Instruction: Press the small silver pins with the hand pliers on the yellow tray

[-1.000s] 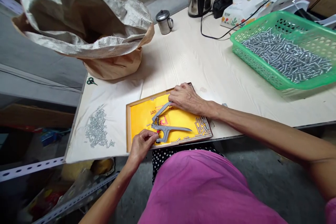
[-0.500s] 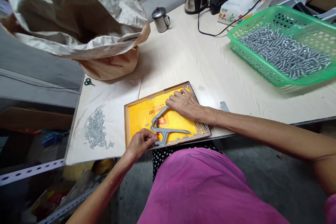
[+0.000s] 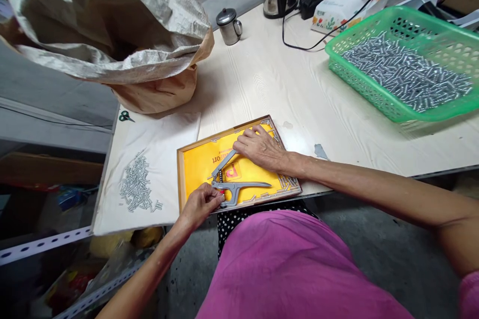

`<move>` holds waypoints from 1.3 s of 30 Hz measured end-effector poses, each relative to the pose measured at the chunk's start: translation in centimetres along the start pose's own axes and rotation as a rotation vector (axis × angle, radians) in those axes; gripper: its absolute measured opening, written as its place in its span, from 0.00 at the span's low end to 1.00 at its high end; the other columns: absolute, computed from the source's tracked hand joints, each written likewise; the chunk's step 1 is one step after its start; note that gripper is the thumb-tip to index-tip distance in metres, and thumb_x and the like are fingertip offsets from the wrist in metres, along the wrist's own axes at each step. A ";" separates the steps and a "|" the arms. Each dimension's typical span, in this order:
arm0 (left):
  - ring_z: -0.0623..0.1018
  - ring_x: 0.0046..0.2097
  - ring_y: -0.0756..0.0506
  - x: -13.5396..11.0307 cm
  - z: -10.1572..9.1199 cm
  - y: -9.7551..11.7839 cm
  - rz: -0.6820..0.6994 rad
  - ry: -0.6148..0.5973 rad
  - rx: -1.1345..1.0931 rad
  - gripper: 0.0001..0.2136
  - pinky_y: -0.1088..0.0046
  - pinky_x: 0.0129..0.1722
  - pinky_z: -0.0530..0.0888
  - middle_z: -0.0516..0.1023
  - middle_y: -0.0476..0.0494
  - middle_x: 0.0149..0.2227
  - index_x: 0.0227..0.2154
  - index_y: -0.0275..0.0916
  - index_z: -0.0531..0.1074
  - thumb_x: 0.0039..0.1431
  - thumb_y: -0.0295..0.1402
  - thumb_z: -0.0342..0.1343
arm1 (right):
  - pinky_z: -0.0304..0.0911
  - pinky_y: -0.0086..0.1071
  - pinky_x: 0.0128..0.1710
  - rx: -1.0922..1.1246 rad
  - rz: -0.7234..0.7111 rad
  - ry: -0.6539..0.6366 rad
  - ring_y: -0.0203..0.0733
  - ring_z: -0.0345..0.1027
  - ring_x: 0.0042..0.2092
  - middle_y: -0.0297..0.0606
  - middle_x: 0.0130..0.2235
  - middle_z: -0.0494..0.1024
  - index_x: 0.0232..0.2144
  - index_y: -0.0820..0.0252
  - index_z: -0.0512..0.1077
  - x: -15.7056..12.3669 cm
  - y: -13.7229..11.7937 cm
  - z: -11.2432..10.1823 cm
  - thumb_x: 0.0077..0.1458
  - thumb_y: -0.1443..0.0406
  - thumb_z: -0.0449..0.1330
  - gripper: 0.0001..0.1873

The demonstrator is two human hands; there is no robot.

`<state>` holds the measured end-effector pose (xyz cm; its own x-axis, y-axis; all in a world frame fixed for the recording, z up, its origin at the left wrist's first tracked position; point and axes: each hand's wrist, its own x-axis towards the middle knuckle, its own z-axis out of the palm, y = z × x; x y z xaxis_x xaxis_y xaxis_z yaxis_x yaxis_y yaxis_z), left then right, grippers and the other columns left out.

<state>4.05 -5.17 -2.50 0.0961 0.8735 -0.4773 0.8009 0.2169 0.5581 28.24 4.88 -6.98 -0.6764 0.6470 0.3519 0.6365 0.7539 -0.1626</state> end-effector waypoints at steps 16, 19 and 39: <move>0.74 0.31 0.49 -0.2 0.2 -0.1 -0.039 0.019 -0.083 0.07 0.74 0.33 0.70 0.74 0.47 0.29 0.22 0.38 0.75 0.52 0.32 0.60 | 0.54 0.47 0.46 0.123 -0.025 -0.221 0.58 0.61 0.49 0.56 0.52 0.70 0.63 0.72 0.56 -1.9 -2.1 -2.7 0.50 0.38 0.57 0.52; 0.75 0.32 0.49 -0.2 0.2 -0.1 -0.044 0.026 -0.085 0.07 0.74 0.33 0.70 0.74 0.47 0.29 0.21 0.38 0.75 0.53 0.32 0.60 | 0.55 0.46 0.46 0.093 -0.017 -0.236 0.57 0.61 0.48 0.55 0.53 0.70 0.62 0.71 0.56 -2.0 -2.6 -3.0 0.53 0.44 0.58 0.46; 0.74 0.53 0.35 2.1 2.3 4.8 0.419 0.240 0.638 0.31 0.54 0.55 0.71 0.74 0.34 0.51 0.61 0.35 0.58 0.57 0.35 0.62 | 0.54 0.42 0.42 -0.146 -0.026 -0.143 0.52 0.63 0.44 0.54 0.46 0.73 0.56 0.75 0.61 -3.0 -5.1 -2.1 0.63 0.62 0.53 0.25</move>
<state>9.42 -3.29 -2.36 0.3923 0.9127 -0.1142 0.9168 -0.3781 0.1283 27.87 -1.15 -5.25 -0.7327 0.6447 0.2180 0.6578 0.7530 -0.0159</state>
